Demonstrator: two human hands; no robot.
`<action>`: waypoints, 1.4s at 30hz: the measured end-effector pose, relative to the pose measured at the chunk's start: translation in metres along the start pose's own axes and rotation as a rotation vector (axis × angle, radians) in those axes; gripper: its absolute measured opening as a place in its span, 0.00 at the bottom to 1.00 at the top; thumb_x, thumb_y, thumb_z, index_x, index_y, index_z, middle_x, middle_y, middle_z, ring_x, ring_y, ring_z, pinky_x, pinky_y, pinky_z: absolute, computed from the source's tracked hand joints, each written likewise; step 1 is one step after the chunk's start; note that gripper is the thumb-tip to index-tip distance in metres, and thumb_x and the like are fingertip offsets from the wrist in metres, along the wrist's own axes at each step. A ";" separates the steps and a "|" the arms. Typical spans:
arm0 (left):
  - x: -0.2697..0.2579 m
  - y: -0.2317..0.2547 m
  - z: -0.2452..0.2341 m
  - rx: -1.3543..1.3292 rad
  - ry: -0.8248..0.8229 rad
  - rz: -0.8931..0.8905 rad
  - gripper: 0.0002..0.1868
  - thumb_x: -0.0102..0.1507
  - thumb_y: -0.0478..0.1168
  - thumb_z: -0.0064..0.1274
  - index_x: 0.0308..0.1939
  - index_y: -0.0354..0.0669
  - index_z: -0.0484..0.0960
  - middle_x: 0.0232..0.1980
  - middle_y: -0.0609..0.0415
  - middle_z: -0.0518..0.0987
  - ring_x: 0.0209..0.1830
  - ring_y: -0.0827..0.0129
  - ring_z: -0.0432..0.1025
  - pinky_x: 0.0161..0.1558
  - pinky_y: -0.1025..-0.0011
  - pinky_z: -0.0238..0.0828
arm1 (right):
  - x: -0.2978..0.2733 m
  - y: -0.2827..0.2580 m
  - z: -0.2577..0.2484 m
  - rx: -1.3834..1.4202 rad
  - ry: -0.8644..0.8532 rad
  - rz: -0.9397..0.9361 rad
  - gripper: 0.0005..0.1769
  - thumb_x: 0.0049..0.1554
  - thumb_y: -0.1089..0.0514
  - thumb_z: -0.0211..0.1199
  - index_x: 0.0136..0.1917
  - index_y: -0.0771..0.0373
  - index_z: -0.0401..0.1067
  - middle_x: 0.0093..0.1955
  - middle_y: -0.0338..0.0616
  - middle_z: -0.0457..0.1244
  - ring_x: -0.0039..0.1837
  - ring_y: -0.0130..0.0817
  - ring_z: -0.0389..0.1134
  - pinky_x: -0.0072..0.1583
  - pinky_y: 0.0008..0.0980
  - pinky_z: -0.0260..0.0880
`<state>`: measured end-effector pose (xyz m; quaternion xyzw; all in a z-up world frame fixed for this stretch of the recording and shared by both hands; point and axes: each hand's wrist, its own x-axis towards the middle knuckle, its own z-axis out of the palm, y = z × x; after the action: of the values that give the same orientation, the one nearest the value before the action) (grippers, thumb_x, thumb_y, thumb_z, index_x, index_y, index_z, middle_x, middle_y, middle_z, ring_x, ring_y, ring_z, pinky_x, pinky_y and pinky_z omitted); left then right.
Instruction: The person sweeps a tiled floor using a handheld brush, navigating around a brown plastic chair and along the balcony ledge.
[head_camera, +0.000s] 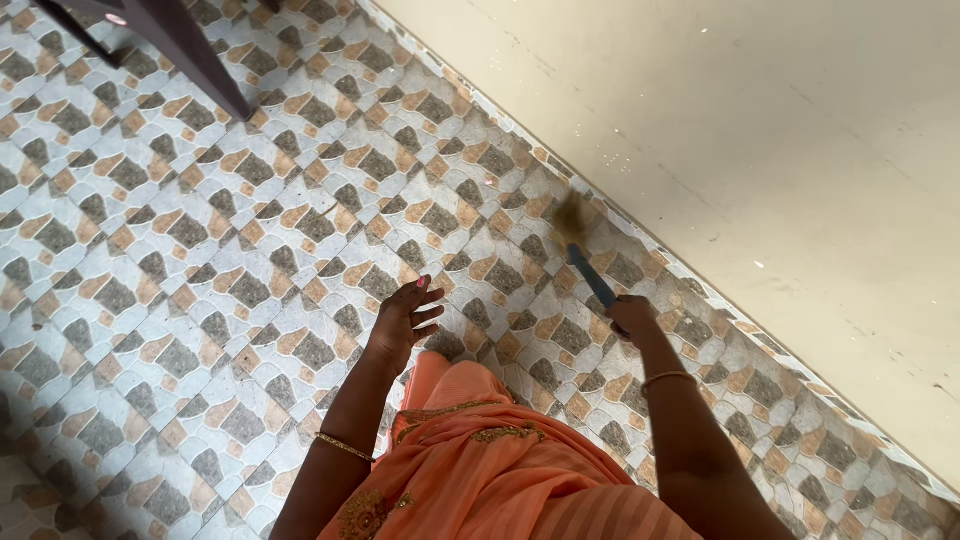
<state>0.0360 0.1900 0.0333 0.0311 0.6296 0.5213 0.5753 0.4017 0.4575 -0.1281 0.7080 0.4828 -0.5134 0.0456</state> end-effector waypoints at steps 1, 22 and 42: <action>-0.002 0.000 -0.003 -0.004 0.007 0.010 0.36 0.66 0.60 0.45 0.74 0.48 0.68 0.64 0.53 0.80 0.60 0.60 0.73 0.59 0.59 0.68 | 0.000 -0.002 -0.002 0.059 -0.037 -0.010 0.24 0.57 0.60 0.68 0.67 0.59 0.75 0.30 0.46 0.64 0.26 0.29 0.58 0.28 0.30 0.58; 0.007 -0.003 -0.019 -0.088 0.058 0.000 0.33 0.67 0.60 0.46 0.71 0.47 0.70 0.62 0.54 0.81 0.57 0.63 0.75 0.56 0.61 0.69 | -0.036 -0.020 0.031 0.408 -0.129 -0.014 0.22 0.54 0.64 0.67 0.62 0.56 0.73 0.30 0.41 0.62 0.28 0.27 0.58 0.28 0.29 0.56; 0.020 -0.007 -0.021 -0.113 0.071 0.000 0.34 0.65 0.60 0.49 0.69 0.44 0.71 0.60 0.53 0.81 0.57 0.62 0.74 0.55 0.60 0.68 | -0.048 0.007 0.049 0.419 -0.184 0.032 0.33 0.55 0.65 0.64 0.74 0.60 0.66 0.33 0.41 0.61 0.28 0.27 0.58 0.27 0.28 0.55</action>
<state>0.0171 0.1862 0.0105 -0.0199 0.6192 0.5567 0.5534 0.3732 0.3959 -0.1167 0.6599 0.3482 -0.6640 -0.0503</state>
